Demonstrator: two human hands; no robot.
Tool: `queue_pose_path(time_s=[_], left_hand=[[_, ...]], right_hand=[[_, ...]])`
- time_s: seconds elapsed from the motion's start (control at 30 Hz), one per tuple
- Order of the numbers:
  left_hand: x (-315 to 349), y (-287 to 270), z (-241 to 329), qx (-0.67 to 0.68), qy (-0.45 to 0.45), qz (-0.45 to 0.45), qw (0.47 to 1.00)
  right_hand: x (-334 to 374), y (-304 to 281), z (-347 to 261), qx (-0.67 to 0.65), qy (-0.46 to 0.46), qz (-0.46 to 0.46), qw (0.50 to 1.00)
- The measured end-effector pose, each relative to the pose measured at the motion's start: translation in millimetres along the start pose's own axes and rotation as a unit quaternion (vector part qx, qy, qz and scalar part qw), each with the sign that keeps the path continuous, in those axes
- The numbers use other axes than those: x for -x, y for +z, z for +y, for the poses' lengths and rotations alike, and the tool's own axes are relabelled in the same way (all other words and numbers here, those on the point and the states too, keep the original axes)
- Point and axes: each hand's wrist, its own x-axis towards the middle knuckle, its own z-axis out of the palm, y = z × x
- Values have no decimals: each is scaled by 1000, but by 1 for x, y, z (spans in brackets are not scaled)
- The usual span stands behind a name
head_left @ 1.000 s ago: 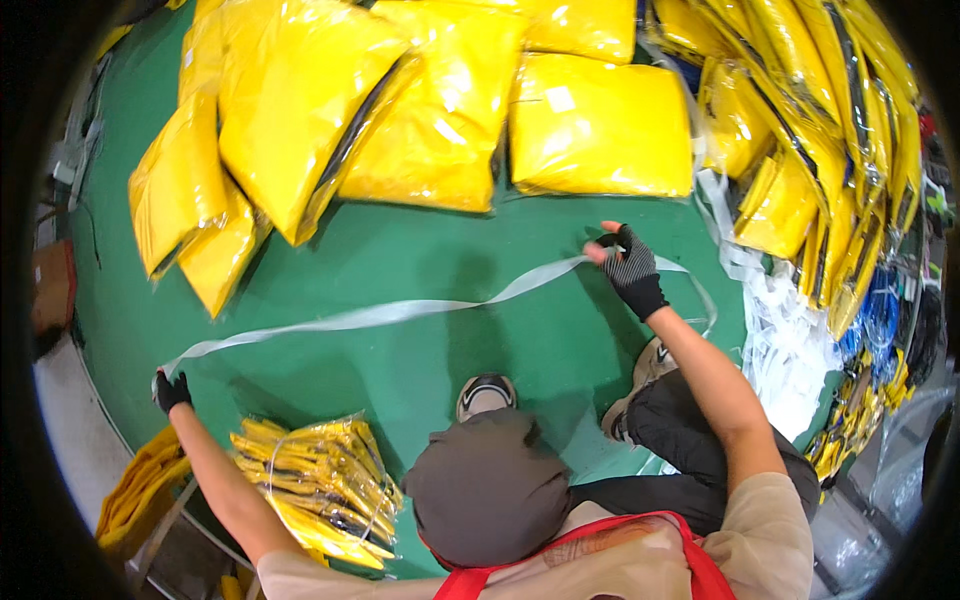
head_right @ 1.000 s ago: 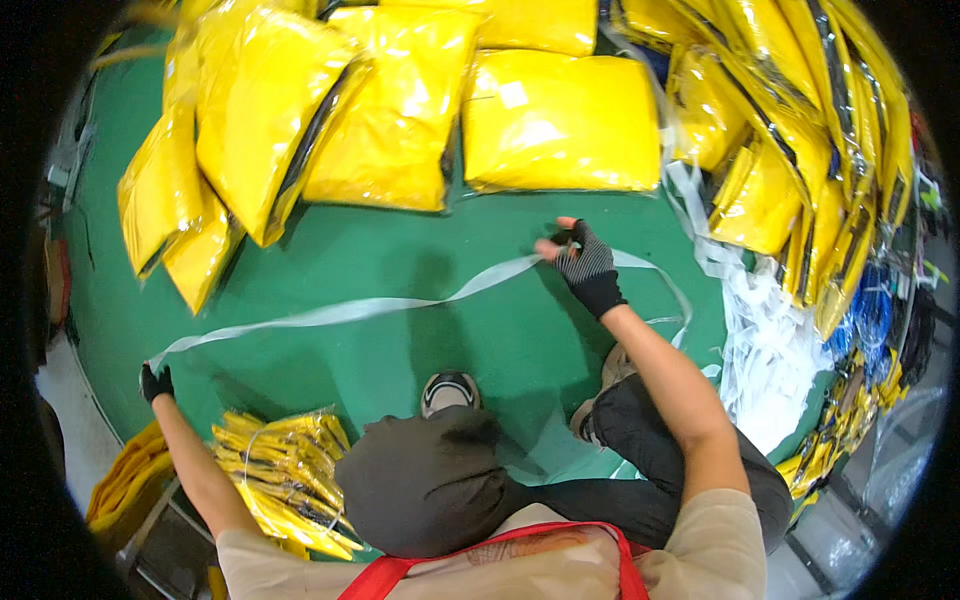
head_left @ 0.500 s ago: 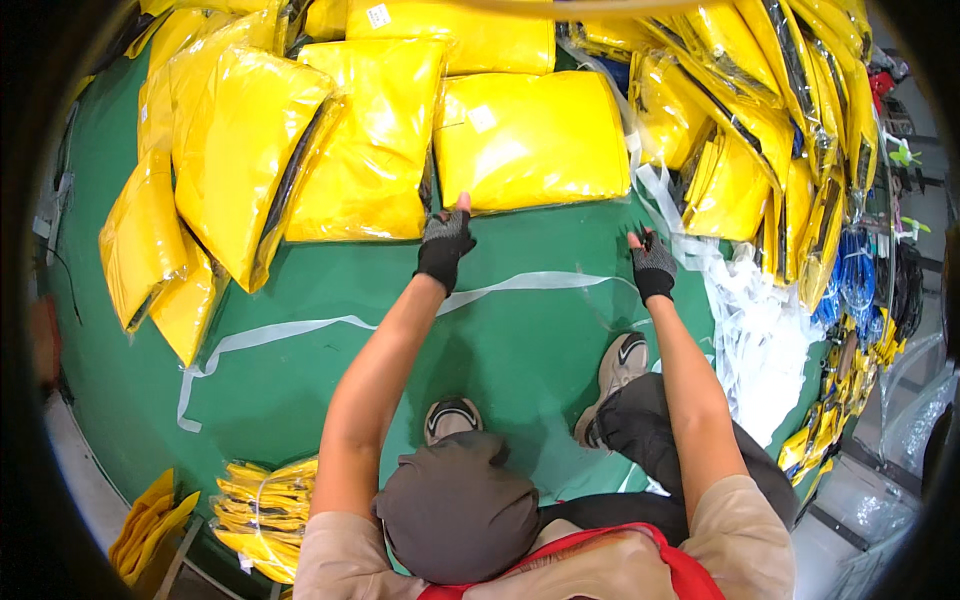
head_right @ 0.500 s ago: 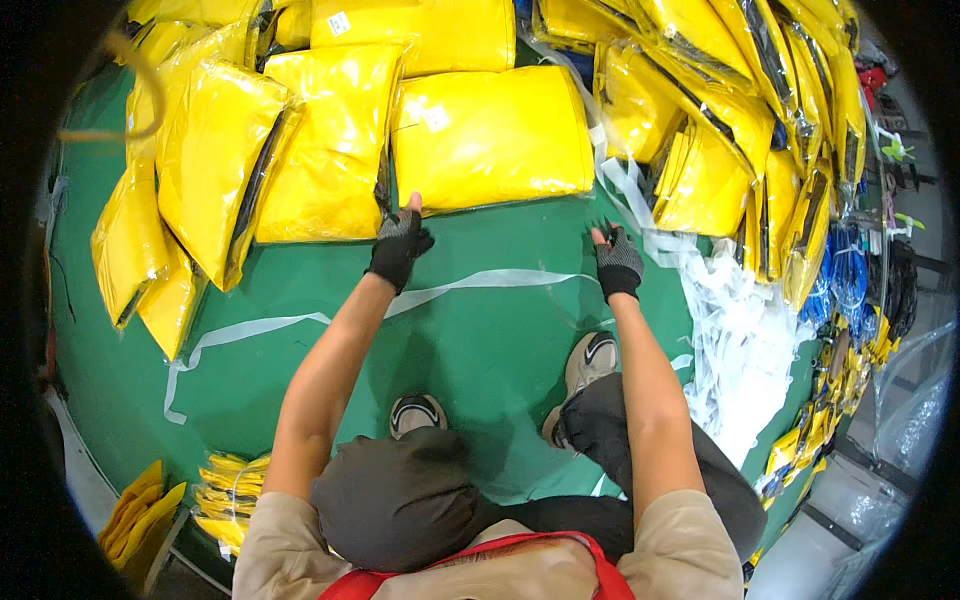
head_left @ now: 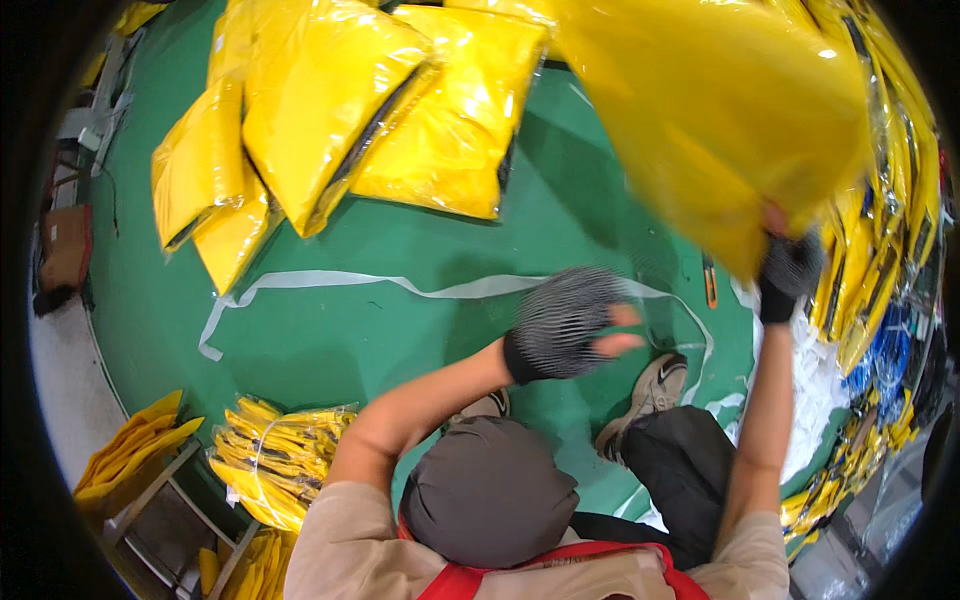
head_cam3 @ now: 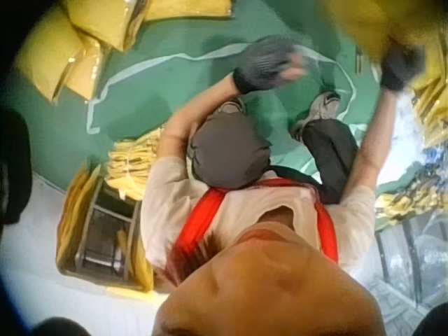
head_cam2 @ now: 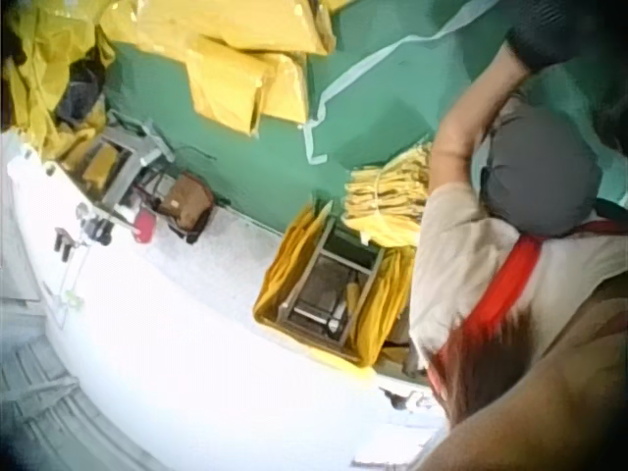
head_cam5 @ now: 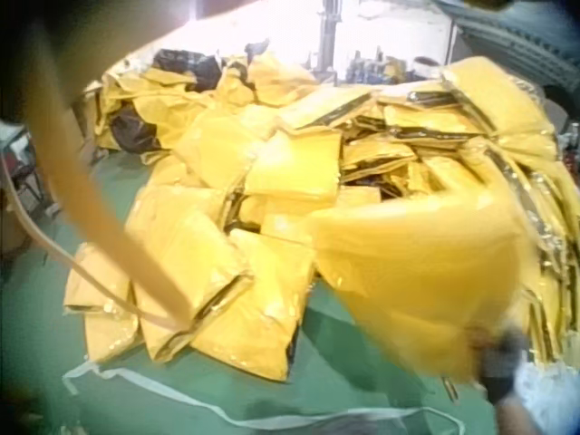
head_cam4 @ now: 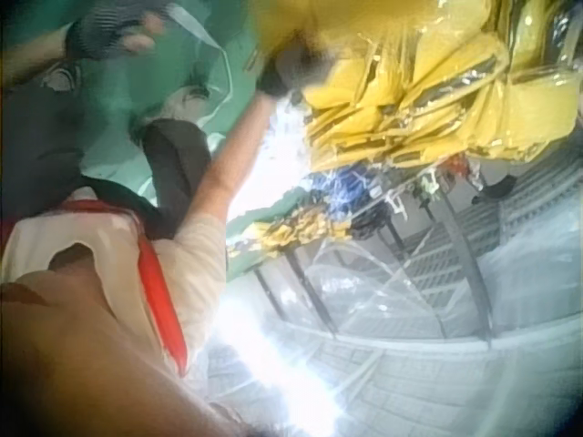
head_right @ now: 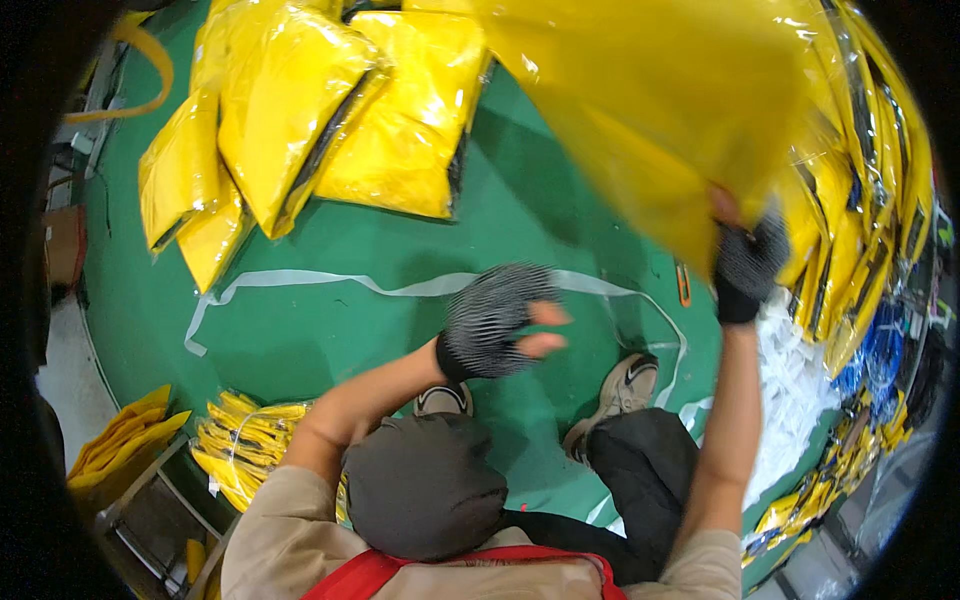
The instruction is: The person gathers yellow padded envelopes from a green floor, stacks them into bundles, and secures each bundle with white plastic straps. The person repeatedly ties the straps by hand and places the finished bundles aside.
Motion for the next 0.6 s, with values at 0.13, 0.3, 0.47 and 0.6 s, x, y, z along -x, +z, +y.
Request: queue_pose_path(time_s=[0.13,0.3,0.47,0.6], left_hand=[[118,-20,-47,248,-226,322,885],[184,-57,-38,559,-454,291,630],[171,-71,-59,102,-415,195,883],[177,-56,-80,159,-390,264,868]], right_hand=[[34,-15,-41,-352,201,-134,904],[136,83,-54,-329,347,-286,831],[158,130,-35,-183,60,-385,903],[129,117,34,70,-320,-327,886]])
